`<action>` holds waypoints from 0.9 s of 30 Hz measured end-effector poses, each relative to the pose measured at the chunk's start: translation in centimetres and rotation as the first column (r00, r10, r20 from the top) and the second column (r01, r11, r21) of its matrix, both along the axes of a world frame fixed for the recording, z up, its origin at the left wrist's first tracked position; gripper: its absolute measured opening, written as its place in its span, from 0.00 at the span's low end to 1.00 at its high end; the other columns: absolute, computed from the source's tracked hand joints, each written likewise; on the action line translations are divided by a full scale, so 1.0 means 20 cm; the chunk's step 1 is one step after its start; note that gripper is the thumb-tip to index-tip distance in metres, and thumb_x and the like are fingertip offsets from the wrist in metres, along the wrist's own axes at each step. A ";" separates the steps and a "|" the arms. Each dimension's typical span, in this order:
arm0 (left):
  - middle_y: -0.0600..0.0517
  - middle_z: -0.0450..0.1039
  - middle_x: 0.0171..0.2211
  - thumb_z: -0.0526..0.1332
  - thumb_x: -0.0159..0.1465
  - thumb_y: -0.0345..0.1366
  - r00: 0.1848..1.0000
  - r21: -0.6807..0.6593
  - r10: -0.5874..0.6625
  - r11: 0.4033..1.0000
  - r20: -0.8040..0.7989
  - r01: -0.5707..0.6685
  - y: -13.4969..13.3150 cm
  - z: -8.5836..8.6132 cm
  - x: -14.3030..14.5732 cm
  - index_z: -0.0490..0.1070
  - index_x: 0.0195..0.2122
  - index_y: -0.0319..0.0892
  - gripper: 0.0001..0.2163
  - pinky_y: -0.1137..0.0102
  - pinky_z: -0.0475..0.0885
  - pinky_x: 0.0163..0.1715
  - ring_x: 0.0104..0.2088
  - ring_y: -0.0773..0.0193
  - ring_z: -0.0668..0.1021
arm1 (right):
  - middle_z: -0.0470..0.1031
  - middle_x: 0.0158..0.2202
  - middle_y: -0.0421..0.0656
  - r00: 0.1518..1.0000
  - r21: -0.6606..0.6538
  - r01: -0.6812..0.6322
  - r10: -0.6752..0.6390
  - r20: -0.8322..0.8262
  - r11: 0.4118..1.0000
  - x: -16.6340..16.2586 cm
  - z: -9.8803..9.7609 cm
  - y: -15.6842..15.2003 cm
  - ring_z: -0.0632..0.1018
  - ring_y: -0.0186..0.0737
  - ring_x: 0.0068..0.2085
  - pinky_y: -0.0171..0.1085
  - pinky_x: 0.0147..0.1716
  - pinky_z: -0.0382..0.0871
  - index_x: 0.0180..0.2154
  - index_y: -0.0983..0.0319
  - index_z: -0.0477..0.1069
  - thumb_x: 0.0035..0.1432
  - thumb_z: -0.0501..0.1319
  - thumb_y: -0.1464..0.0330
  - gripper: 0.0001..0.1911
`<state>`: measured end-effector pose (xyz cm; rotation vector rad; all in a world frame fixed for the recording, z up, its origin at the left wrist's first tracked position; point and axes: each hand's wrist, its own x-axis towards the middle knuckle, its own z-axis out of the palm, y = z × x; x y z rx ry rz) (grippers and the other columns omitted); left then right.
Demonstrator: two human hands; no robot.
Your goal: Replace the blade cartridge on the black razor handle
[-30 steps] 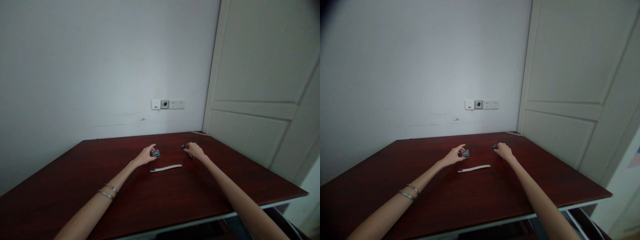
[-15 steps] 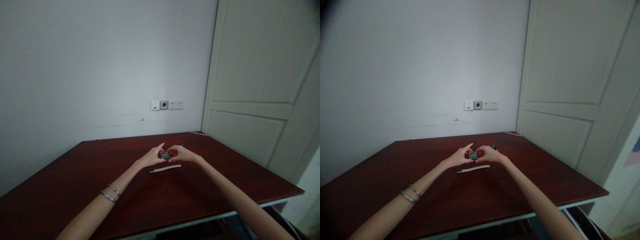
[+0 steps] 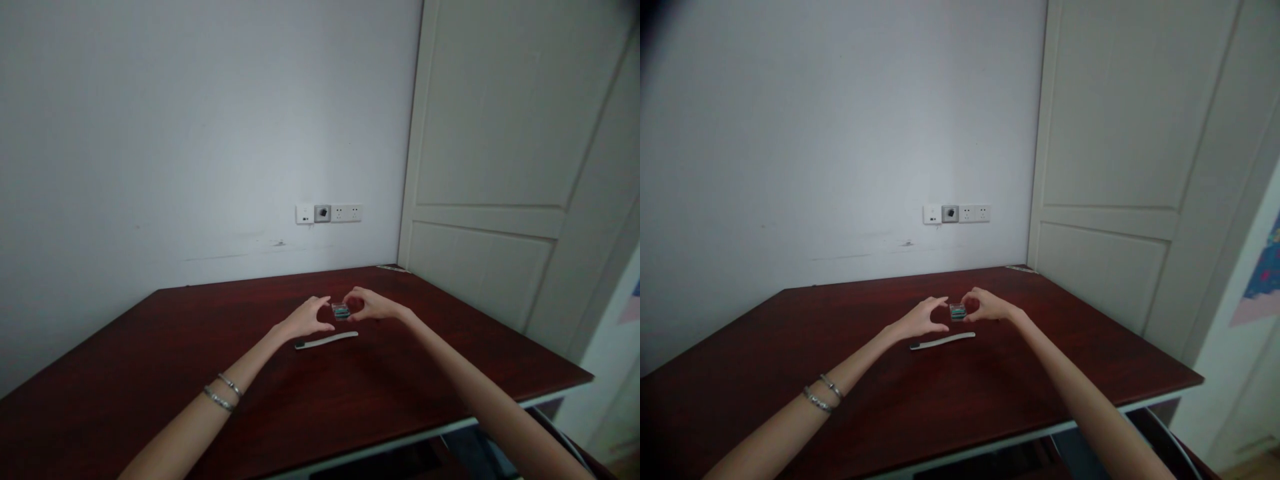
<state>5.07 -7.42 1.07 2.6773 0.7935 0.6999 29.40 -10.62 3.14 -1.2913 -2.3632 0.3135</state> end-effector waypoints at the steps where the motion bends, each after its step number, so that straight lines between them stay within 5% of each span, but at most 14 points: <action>1: 0.42 0.67 0.50 0.65 0.50 0.47 1.000 0.010 -0.002 1.000 -0.014 0.002 0.02 0.00 -0.01 0.64 0.53 0.38 0.31 0.62 0.62 0.50 0.50 0.53 0.69 | 0.67 0.36 0.42 0.999 -0.030 0.033 -0.034 -0.015 0.999 0.07 0.01 0.01 0.69 0.37 0.36 0.35 0.36 0.63 0.42 0.61 0.72 0.41 0.66 0.57 0.25; 6: 0.47 0.75 0.41 0.61 0.55 0.41 0.998 -0.017 0.007 1.000 -0.067 -0.008 0.10 -0.01 -0.11 0.75 0.40 0.40 0.14 0.68 0.65 0.45 0.42 0.59 0.74 | 0.70 0.38 0.44 0.968 -0.175 0.245 -0.250 -0.008 0.954 0.48 0.04 0.08 0.70 0.38 0.37 0.32 0.32 0.64 0.43 0.62 0.72 0.39 0.66 0.58 0.27; 11: 0.50 0.78 0.33 0.59 0.56 0.38 0.993 -0.133 -0.021 0.991 -0.116 0.006 0.15 -0.04 -0.15 0.78 0.33 0.40 0.10 0.74 0.67 0.37 0.33 0.64 0.77 | 0.72 0.34 0.43 0.902 -0.324 0.432 -0.399 0.166 0.842 0.75 -0.03 0.17 0.69 0.33 0.28 0.28 0.21 0.60 0.44 0.61 0.72 0.36 0.66 0.58 0.30; 20: 0.50 0.78 0.32 0.59 0.55 0.38 0.994 -0.127 0.031 0.991 -0.107 -0.045 0.17 -0.05 -0.19 0.78 0.33 0.40 0.11 0.73 0.67 0.37 0.33 0.63 0.77 | 0.74 0.31 0.43 0.913 -0.425 0.405 -0.379 0.149 0.809 0.82 -0.17 0.33 0.69 0.33 0.25 0.28 0.18 0.57 0.44 0.61 0.73 0.32 0.67 0.60 0.32; 27: 0.50 0.78 0.31 0.59 0.55 0.37 0.992 -0.129 0.001 0.991 -0.129 -0.017 0.14 -0.03 -0.15 0.78 0.32 0.40 0.10 0.74 0.67 0.34 0.31 0.64 0.77 | 0.71 0.25 0.39 0.907 -0.430 0.419 -0.387 0.165 0.800 0.84 -0.17 0.33 0.67 0.31 0.22 0.29 0.19 0.59 0.55 0.60 0.64 0.33 0.67 0.65 0.42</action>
